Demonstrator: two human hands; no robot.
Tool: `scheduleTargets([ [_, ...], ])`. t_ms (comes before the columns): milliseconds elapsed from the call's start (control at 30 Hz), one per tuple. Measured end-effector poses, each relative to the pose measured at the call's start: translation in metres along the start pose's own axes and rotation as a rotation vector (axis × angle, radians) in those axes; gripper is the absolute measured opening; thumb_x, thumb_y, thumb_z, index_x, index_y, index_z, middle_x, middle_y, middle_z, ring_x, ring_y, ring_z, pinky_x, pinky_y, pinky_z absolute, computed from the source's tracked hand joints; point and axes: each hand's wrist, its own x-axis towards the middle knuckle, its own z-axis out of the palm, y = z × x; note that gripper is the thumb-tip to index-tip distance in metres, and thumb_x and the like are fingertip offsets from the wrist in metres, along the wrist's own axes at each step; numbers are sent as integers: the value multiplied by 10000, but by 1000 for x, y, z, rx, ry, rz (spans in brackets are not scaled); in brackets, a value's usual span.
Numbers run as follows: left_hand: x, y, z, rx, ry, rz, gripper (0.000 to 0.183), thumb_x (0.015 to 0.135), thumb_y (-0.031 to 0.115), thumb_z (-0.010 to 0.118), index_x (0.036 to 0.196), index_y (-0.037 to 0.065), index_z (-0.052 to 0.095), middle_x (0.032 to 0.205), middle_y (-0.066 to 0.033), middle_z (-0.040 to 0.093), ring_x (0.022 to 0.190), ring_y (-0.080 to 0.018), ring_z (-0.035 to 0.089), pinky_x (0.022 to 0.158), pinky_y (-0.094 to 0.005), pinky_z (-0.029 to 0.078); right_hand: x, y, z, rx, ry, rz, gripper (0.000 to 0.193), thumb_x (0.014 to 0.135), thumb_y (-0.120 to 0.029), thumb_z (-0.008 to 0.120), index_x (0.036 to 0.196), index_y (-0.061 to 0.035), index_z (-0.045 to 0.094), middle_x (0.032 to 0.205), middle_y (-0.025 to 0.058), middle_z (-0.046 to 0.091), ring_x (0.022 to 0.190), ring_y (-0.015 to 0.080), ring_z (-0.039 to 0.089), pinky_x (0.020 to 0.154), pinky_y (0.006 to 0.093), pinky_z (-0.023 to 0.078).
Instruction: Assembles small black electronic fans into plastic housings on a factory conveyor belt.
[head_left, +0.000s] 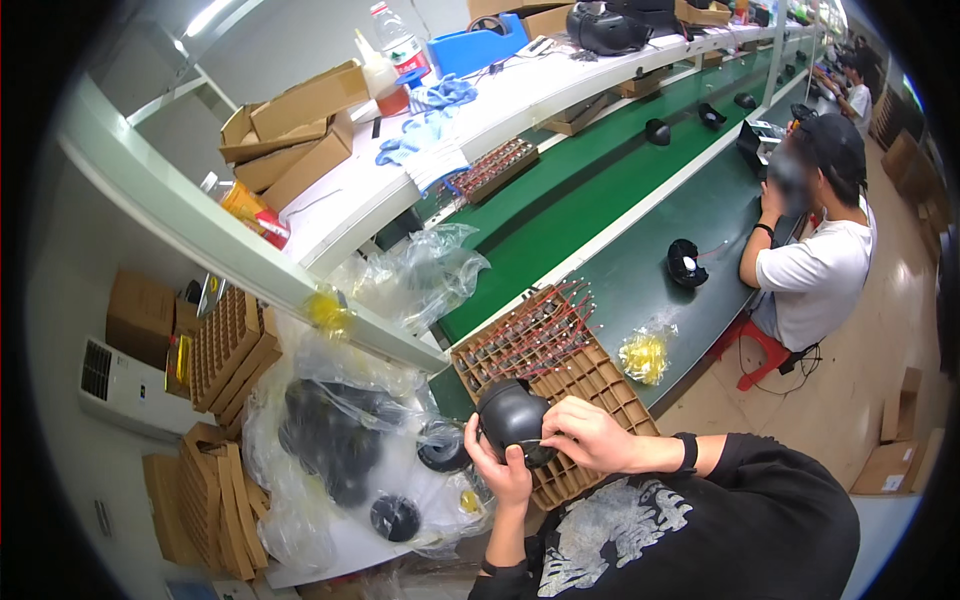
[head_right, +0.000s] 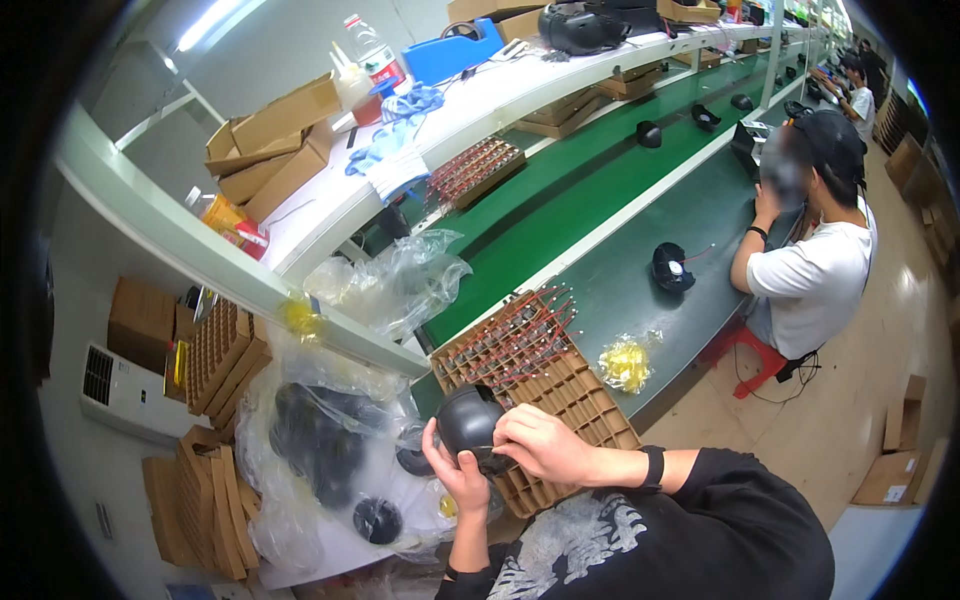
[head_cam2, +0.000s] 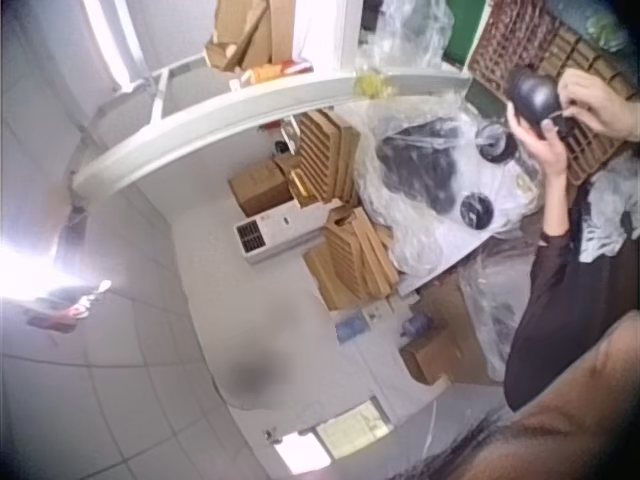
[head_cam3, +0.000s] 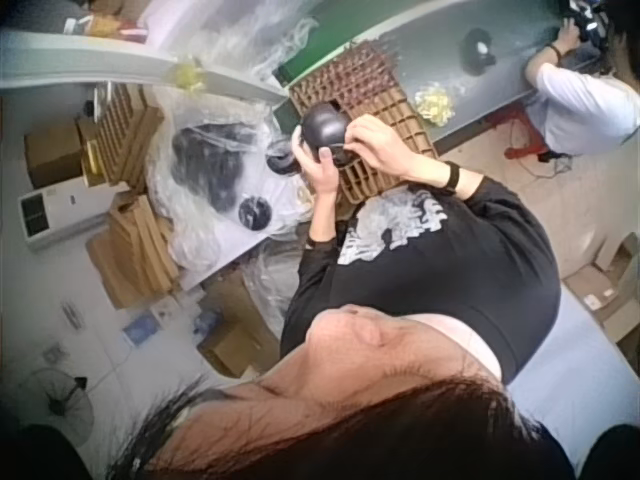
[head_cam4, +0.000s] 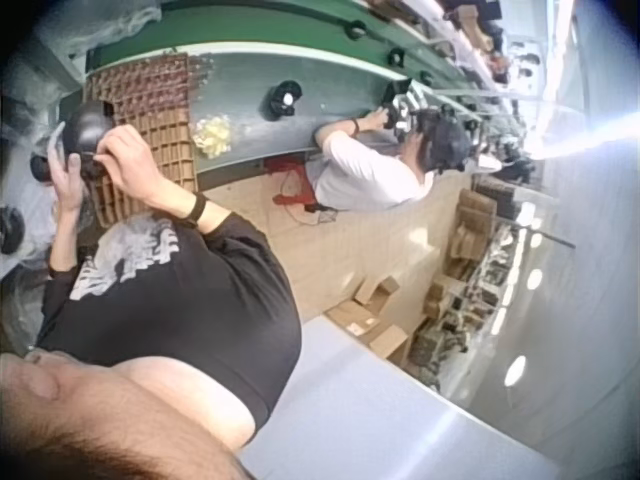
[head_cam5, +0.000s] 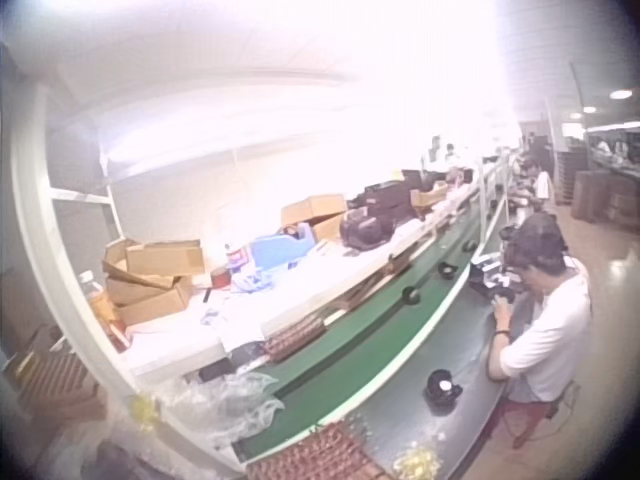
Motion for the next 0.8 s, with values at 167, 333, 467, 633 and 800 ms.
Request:
scheduleTargets([
  [167, 24, -44, 7, -232, 144, -290, 494, 876, 114, 602, 1279, 2, 341, 1129, -178, 553, 973, -188, 558, 866, -306, 440, -42, -17, 18, 452, -513, -343, 117, 765, 11, 615, 858, -51, 582, 858, 80, 578, 807, 267, 567, 720, 359, 473],
  [333, 30, -62, -14, -296, 276, -452, 341, 904, 141, 553, 1206, 20, 450, 1107, -119, 551, 952, -182, 575, 839, -325, 487, -41, 40, -34, 200, 6, 307, 71, 830, -87, 621, 868, -42, 582, 835, 52, 569, 766, 160, 576, 690, 286, 473],
  [467, 24, -52, -10, -481, 96, -586, 354, 915, 198, 524, 1208, 18, 442, 1153, -127, 519, 1029, -215, 559, 874, -342, 484, -113, 206, -78, -206, 388, 848, 206, 800, -139, 643, 944, -25, 550, 772, 83, 588, 743, 209, 590, 680, 322, 483],
  [633, 16, -47, -11, -669, -129, -572, 614, 826, 378, 639, 1236, 1, 381, 1164, -147, 516, 1062, -256, 561, 892, -372, 488, -128, 238, -84, -585, 270, 796, 269, 751, -147, 679, 958, -39, 547, 951, 151, 580, 920, 303, 560, 799, 384, 454],
  [800, 10, -37, -21, -701, -423, -585, 800, 695, 442, 756, 1229, -8, 366, 1190, -191, 505, 1096, -279, 553, 891, -387, 494, -20, 106, -80, 176, -205, 213, 634, 711, -277, 779, 1228, -43, 497, 1262, 140, 489, 1188, 296, 454, 1018, 405, 348],
])
